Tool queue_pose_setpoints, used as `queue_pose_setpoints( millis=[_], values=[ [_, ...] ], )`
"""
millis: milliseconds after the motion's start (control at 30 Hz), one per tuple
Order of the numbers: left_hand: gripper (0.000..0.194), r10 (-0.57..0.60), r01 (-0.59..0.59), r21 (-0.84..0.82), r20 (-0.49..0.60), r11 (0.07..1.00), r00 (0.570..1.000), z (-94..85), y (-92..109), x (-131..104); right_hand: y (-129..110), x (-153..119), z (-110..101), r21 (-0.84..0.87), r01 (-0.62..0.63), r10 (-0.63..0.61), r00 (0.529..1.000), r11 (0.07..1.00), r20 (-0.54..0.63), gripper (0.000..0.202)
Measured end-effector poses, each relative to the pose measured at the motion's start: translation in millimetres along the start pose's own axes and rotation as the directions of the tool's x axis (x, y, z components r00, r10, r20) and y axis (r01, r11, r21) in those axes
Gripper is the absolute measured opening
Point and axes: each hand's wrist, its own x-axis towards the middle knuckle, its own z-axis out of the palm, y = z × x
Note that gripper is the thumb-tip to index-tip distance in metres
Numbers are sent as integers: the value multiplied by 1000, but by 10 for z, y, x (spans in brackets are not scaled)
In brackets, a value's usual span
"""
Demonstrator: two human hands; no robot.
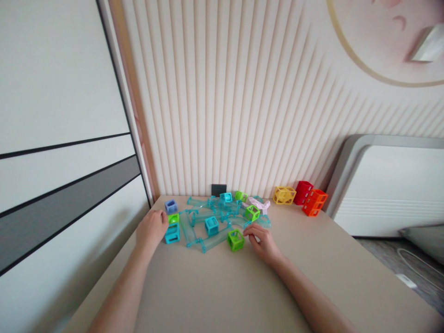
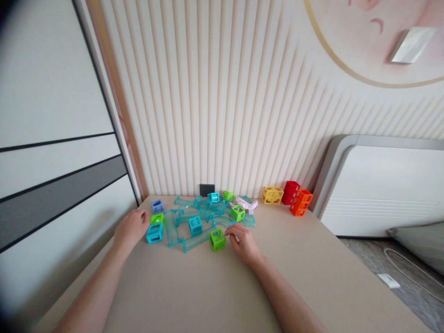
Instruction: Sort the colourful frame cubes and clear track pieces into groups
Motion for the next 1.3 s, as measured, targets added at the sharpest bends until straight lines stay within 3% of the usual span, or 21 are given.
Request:
queue_pose_setpoints(
  millis=[133,267,367,467,600,700,867,1033,1133,1300],
  values=[
    [31,-14,17,-39,62,999,998,35,-76,38,-12,-1,-25,-17,49,-49,999,999,7,27],
    [36,29,-24,-95,46,995,999,135,-136,91,-114,114,-52,-134,199,-198,980,971,21,25],
    [38,157,-154,-146,12,977,988,218,-186,141,-372,351,74,-230,297,-286,955,927,81,24],
    [45,296,-295,-246,-32,923,955,325,-217,182,-772,664,419,-311,313,-270,947,897,174,26],
    [49,283,-294,-393,-86,872,955,490,-243,235,-1264,1011,1059,-395,433,-283,879,810,384,16],
    [41,310,-318,-456,-95,831,946,607,-310,299,-1439,1149,1427,-452,447,-251,867,772,429,27],
    [32,357,-319,-620,-67,716,932,787,-453,417,-1349,1175,1648,-465,435,-232,872,771,431,26],
    [27,288,-272,-611,-74,744,955,868,-461,439,-1204,1105,1750,-499,404,-188,884,767,427,16],
    [31,248,-242,-596,-74,766,966,865,-440,405,-1211,1082,1801,-488,434,-222,874,757,432,18],
    [36,264,-254,-532,-58,808,963,830,-385,356,-1225,1046,1803,-481,461,-259,866,746,428,16]
  ],
)
